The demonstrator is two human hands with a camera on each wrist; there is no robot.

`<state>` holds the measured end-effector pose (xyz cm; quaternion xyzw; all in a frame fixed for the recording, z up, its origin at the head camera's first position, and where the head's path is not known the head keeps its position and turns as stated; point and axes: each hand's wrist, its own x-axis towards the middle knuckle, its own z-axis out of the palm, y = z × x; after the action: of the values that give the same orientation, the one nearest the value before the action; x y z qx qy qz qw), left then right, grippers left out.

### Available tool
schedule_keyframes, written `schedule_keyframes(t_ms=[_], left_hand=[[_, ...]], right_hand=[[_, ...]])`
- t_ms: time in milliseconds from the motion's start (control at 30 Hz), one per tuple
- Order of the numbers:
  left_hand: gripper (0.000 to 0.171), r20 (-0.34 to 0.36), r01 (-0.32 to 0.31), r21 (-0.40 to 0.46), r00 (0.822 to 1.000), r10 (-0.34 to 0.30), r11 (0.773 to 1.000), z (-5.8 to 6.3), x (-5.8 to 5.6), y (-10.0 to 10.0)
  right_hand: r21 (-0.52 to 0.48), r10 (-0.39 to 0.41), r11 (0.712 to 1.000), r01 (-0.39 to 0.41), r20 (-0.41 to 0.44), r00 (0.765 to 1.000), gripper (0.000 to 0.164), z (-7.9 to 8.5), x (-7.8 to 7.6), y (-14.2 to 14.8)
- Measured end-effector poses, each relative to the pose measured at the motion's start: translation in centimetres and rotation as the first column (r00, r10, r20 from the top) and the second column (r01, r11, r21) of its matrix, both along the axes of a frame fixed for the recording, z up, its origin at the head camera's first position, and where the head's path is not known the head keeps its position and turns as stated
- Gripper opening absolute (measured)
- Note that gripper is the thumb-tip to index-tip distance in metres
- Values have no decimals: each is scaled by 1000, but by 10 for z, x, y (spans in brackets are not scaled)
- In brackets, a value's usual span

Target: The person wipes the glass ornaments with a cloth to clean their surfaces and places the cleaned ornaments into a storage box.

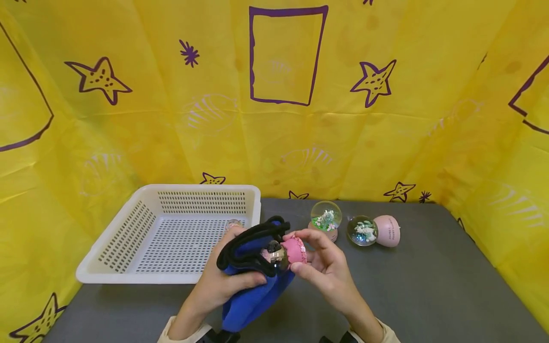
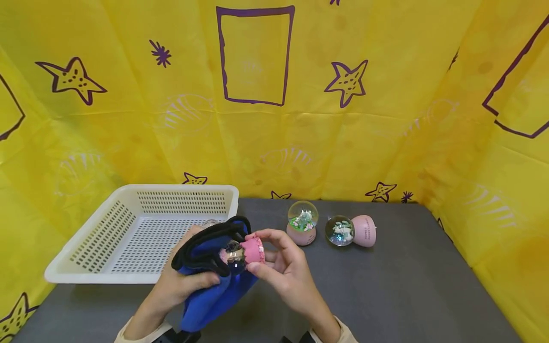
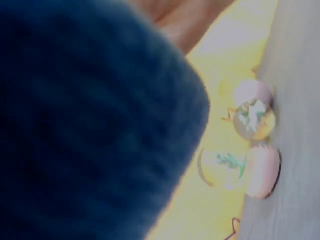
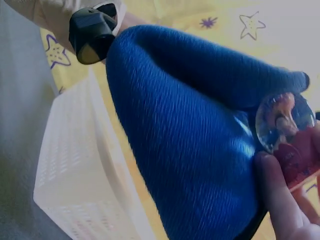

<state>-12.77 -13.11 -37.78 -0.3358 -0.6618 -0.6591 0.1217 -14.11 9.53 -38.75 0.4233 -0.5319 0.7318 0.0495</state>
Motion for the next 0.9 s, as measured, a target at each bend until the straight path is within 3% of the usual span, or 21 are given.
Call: schedule_keyframes(t_ms=[133,233,433,600,733,900], left_hand=[[65,-53,-76,-22,996,75,997,0,3,6],[60,-113,-117,0,987,117,993,-2,3,7],[35,-218,-77,39,972,84,996,-4,-3,3],[32,-226,-68,28,972,72,997,-4,-4,1],[40,-202,-183,-7,963,178,983,-4,-3,2],[42,-172,-350,54,919,354,935,-4,-4,2]], right_hand=[[13,-8,1000,6,111,994,38,-1,1,0],[20,4,1000,-8,165,986,36,-1,0,1],[-9,110,994,-110,195,975,38,-2,-4,2],[-55,203,979,-195,202,958,41,-1,-6,5],[-118,241,968,-220,213,947,42,1,-7,7],[-130,171,981,-143,241,955,38,1,-8,10]])
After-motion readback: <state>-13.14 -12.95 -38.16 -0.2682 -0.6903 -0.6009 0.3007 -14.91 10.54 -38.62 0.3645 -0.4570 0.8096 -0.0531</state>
